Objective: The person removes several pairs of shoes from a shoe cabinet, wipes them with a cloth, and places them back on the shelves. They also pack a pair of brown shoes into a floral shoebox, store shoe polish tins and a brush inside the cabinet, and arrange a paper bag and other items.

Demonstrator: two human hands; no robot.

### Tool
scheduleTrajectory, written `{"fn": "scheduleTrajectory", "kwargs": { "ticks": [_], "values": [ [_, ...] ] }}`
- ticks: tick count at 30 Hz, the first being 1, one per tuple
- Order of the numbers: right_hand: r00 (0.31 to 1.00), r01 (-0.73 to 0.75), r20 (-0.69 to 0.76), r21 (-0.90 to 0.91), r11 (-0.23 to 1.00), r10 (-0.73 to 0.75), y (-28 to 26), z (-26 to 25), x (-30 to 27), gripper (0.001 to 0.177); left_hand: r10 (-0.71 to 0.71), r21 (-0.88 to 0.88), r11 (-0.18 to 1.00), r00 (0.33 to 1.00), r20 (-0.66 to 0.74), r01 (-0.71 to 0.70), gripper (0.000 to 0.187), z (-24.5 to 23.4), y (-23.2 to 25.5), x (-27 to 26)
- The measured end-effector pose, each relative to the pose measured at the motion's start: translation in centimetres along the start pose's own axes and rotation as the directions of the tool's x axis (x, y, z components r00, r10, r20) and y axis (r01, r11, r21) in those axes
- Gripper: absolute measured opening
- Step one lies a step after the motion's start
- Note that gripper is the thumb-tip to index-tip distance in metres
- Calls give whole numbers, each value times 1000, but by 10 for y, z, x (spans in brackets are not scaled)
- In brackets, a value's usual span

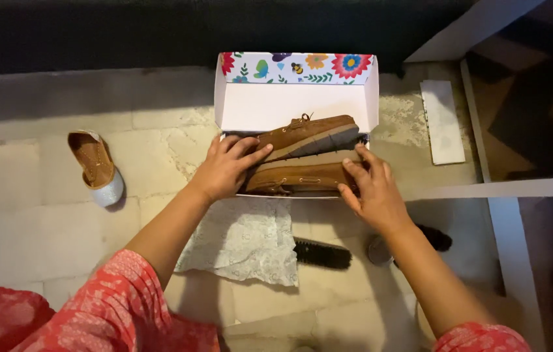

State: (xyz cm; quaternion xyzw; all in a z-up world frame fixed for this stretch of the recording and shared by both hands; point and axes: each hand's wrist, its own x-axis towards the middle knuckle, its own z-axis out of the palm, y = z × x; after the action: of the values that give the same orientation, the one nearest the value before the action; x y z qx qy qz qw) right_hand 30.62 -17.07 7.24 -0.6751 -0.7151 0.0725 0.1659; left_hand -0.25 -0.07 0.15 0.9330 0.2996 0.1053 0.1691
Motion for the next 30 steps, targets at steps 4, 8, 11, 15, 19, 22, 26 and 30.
{"fn": "scheduleTrajectory", "kwargs": {
  "ticks": [4,8,11,15,19,22,26,30],
  "values": [
    [998,-4,56,-68,998,8,-2,13,-5,40,117,92,989,993,4,-117,67,5,-7,1],
    [974,210,158,-381,900,-160,-16,30,-5,26,59,64,996,995,85,-65,64,-5,9,4],
    [958,172,-150,-380,909,-244,-21,25,16,51,42,22,999,994,105,-44,70,-10,18,13],
    [988,-13,-151,-217,976,-21,-18,6,31,56,73,26,997,997,36,-74,74,-3,22,8],
    [988,-42,-156,-168,985,15,-14,12,26,45,97,71,993,995,3,-97,64,1,20,7],
    [993,-77,-96,-145,986,64,-10,16,26,34,90,53,994,996,30,-91,58,2,20,5],
    [994,-6,-107,-108,994,-6,-10,9,25,30,164,-8,986,986,-31,-164,55,-1,19,7],
    [993,30,-112,-77,997,-39,-16,-1,28,50,200,-73,978,979,31,-198,57,-2,16,11]
  ]
}}
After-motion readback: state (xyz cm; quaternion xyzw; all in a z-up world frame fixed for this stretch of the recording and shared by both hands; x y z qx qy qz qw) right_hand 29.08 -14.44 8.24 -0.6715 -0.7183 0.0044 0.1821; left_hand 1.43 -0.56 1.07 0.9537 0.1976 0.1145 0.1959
